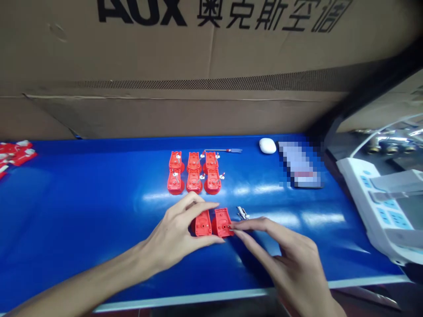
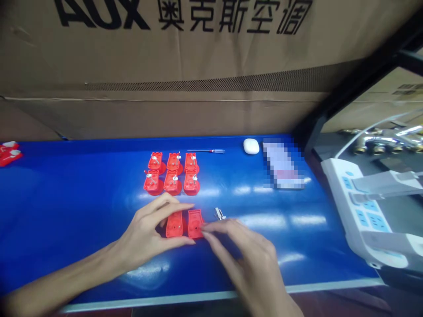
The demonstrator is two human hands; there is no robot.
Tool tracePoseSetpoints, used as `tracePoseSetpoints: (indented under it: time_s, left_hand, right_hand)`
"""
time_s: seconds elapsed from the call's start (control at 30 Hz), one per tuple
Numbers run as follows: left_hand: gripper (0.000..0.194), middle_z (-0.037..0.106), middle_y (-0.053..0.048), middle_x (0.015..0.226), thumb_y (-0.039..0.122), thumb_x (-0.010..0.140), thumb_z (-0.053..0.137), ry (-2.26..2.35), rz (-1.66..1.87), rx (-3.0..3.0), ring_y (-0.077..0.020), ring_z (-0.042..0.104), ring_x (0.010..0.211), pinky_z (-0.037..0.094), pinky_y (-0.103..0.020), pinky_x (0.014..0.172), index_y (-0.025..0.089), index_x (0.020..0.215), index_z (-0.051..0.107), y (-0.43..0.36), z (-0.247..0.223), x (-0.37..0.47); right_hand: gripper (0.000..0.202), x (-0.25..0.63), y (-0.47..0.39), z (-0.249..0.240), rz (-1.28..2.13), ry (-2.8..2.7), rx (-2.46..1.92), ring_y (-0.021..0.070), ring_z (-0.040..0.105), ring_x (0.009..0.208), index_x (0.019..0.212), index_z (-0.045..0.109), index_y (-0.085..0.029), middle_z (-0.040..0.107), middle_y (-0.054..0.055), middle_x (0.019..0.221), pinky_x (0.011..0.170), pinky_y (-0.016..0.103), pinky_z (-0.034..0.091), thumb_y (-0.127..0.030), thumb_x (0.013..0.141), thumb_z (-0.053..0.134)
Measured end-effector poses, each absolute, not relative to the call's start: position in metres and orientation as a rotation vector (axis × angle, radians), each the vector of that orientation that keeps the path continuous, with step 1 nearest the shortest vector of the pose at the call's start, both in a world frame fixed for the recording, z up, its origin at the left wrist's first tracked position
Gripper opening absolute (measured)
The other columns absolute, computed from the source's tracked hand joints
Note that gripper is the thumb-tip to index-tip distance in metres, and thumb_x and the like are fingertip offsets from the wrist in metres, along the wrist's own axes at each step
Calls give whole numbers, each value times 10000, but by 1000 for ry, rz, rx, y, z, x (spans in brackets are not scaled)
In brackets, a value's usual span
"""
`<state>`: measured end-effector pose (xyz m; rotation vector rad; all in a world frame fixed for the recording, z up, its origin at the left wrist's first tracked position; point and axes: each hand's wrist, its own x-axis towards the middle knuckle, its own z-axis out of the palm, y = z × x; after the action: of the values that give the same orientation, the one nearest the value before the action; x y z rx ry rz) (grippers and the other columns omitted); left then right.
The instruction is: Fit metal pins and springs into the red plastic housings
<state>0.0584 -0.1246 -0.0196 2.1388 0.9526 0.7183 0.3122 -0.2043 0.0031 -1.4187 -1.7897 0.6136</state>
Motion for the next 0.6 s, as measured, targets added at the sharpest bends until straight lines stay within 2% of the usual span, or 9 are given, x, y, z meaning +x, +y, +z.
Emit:
tracePoseSetpoints:
  time_s: [0.3,0.43,0.6]
  left_hand:
    - [531,692,-19,1169,350,886,952,939,711,2087,-184,695,990,593,-332,883,295,1363,726,-128,-17,62]
    - [528,693,-21,1170,339,884,953,937,718,2076,-180,697,988,596,-336,897,284,1358,727,-130,-16,62]
    - [521,688,-21,1169,319,883,953,926,737,2074,-175,702,976,604,-327,891,272,1351,729,-132,-13,64]
  right_hand:
    - [126,308,-208,0,508,-1772,-1414,158,822,936,1168,772,-308,848,-32,1068,858,248,630,-264,1055,737]
    - [127,307,-205,0,507,-1784,-1412,167,815,948,1171,771,-300,845,-23,1082,866,275,630,-258,1061,725]
    - [141,307,-205,0,508,-1822,-1396,139,805,977,1183,753,-299,834,-41,1088,905,247,603,-228,1064,722]
